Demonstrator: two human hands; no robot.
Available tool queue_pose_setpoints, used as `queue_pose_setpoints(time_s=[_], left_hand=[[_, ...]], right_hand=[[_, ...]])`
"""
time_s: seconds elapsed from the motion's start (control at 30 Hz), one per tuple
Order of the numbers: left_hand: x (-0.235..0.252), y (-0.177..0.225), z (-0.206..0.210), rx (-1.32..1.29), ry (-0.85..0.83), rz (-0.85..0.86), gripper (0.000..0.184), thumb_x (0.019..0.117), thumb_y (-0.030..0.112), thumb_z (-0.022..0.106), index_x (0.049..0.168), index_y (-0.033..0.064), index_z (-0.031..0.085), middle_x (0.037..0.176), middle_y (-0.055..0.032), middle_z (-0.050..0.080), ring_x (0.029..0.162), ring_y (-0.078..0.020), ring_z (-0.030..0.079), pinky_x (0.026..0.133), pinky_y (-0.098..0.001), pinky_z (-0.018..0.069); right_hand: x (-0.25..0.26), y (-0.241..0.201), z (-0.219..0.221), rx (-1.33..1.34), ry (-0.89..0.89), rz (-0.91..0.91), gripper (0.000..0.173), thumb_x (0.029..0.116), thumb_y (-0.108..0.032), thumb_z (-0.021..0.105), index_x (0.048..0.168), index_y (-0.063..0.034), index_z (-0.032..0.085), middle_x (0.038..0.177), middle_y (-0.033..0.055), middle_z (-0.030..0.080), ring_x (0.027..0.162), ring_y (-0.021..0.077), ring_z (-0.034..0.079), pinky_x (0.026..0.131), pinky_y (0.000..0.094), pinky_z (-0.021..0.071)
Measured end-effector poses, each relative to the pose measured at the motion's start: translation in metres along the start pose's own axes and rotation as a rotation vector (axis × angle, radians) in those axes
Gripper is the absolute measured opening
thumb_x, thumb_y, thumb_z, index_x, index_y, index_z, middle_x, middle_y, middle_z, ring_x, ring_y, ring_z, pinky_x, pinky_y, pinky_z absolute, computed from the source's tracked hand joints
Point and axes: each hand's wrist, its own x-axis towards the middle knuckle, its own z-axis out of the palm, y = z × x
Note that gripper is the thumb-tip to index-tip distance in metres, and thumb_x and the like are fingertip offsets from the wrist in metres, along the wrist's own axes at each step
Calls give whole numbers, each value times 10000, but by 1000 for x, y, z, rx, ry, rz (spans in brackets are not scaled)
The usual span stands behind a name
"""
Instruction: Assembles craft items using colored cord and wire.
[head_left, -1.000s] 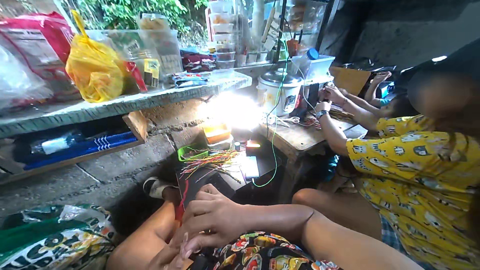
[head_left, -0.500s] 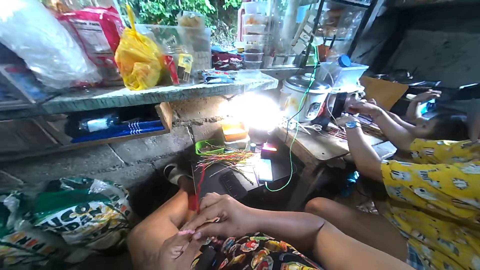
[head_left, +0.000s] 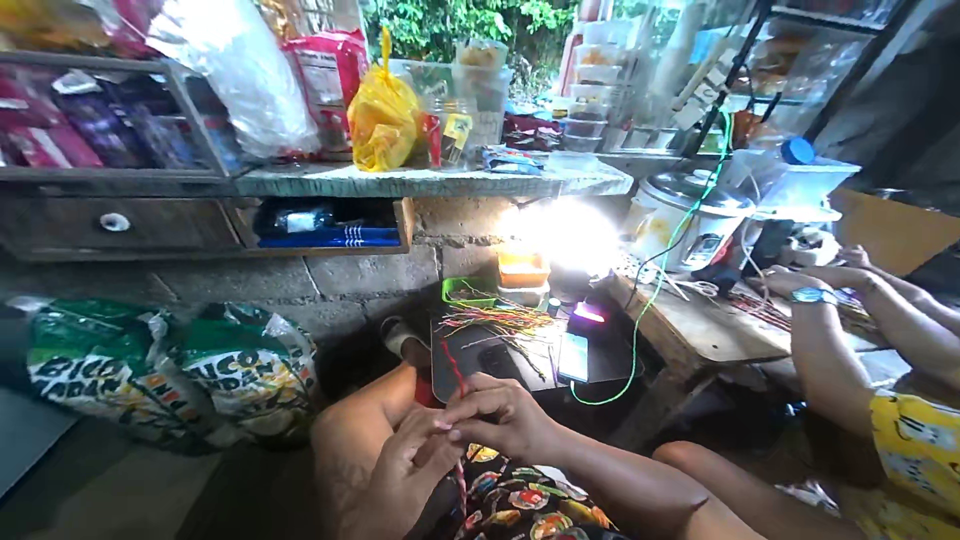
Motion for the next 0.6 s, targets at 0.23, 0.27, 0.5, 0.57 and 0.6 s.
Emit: queue_pose_setpoints(time_s=[0.23, 0.27, 0.5, 0.57, 0.6], left_hand=[[-3, -2, -8, -183, -237, 22, 182, 1020, 352, 592, 1033, 238, 733, 957, 169, 698, 903, 90, 620, 828, -135, 520], [-2, -2, -7, -230, -251, 24, 169, 1012, 341, 609, 1082, 264, 742, 985, 180, 714, 905, 91, 637, 828, -135, 536], [-3, -1, 3, -143, -90, 2, 54, 934, 336, 721, 983, 316, 731, 932, 213, 684, 869, 101, 624, 790, -111, 534], [-5, -2, 8, 35, 23, -1, 84, 894, 339, 753, 953, 295, 711, 907, 203, 676, 886, 100, 609, 839, -132, 513], [-5, -2, 10, 126, 63, 5, 115, 876, 327, 752, 923, 250, 680, 883, 176, 658, 890, 91, 588, 867, -155, 476]], right_hand=[[-2, -5, -2, 10, -142, -163, 162, 958, -96, 680, 1019, 16, 780, 918, 122, 708, 961, 131, 619, 895, 232, 471], [-1, -6, -1, 11, -144, -195, 161, 954, -90, 681, 1028, 21, 773, 920, 127, 712, 952, 139, 627, 892, 239, 477], [-5, -8, -1, 112, -43, -118, 383, 962, -71, 679, 1264, 73, 494, 975, 144, 666, 867, 65, 650, 837, 207, 544], [-6, -3, -1, 114, -10, -79, 480, 951, -63, 691, 1338, 75, 443, 1026, 160, 673, 862, 59, 658, 831, 207, 549], [-7, -2, 0, 113, 6, -56, 543, 943, -55, 697, 1386, 87, 416, 1080, 179, 661, 859, 62, 655, 823, 209, 553]])
